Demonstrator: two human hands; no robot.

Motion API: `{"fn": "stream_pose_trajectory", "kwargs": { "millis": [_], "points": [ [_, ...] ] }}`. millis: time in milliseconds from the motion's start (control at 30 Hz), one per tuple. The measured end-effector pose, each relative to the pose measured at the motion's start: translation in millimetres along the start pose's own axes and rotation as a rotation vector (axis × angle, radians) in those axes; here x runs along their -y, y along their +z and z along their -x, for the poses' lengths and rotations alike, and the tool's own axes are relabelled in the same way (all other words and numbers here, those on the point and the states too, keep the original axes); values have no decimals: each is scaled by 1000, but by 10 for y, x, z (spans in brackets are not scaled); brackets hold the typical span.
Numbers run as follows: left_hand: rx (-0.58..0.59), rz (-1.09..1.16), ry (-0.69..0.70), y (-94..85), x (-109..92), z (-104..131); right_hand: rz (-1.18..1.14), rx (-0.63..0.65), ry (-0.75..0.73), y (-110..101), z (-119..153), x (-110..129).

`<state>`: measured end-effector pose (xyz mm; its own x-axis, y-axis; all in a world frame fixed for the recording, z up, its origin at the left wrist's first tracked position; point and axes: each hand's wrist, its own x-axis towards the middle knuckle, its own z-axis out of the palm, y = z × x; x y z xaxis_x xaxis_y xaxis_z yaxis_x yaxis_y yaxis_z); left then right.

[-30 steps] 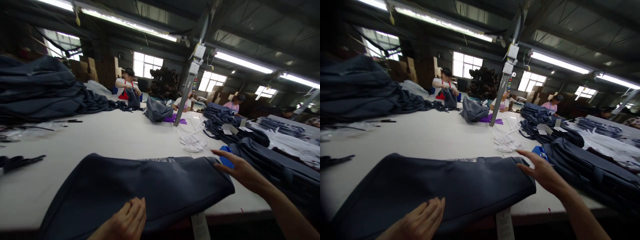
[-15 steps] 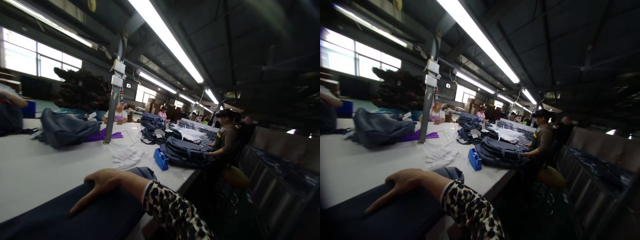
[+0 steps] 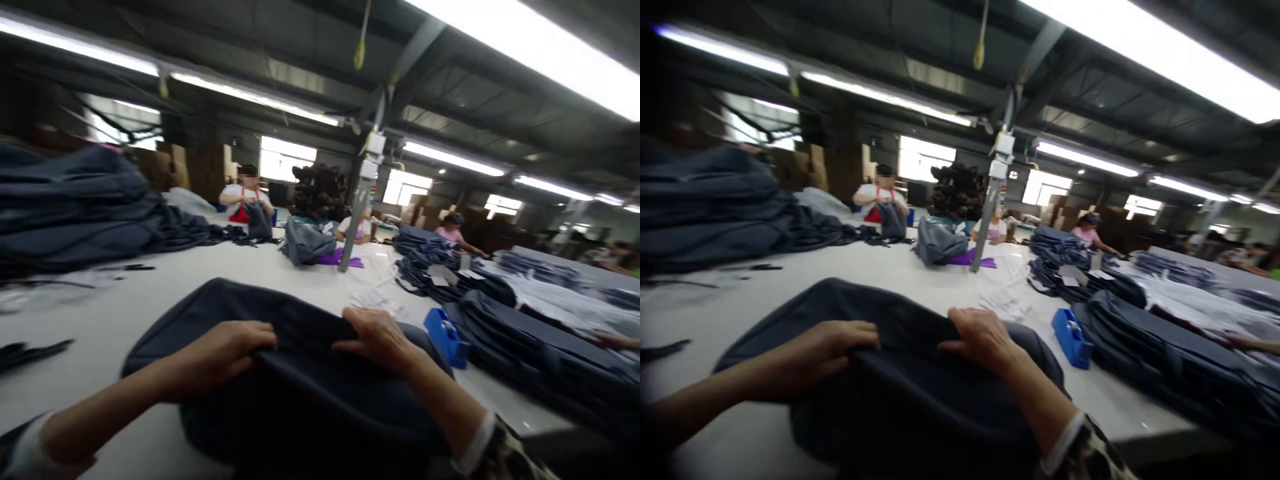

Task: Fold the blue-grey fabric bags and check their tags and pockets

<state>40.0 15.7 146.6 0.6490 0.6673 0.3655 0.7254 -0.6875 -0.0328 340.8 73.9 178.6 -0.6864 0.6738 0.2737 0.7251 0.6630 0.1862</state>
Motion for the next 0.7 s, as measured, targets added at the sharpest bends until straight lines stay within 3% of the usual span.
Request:
{"fn": "stream_pose_trajectory", "kwargs": {
  "millis": [100,200,333,433,567,700],
  "points": [
    [34,63,-21,-195,23,-37,-19,-47,-59,101,45,-78],
    [2,-6,38,-217,59,-215,-33,-77,-150,125,137,-21],
    [115,-56,136,-242,126,-320,-72,-80,-272,189,191,65],
    [175,-98,189,-295,178,-378,-64,-94,-201,204,136,-4],
    [166,-55,193,-368,240,-470,-123,-146,1,-24,178,-207],
    [127,149,107,-425,363,-520,-157,-175,-32,-293,596,-340]
  ]
}}
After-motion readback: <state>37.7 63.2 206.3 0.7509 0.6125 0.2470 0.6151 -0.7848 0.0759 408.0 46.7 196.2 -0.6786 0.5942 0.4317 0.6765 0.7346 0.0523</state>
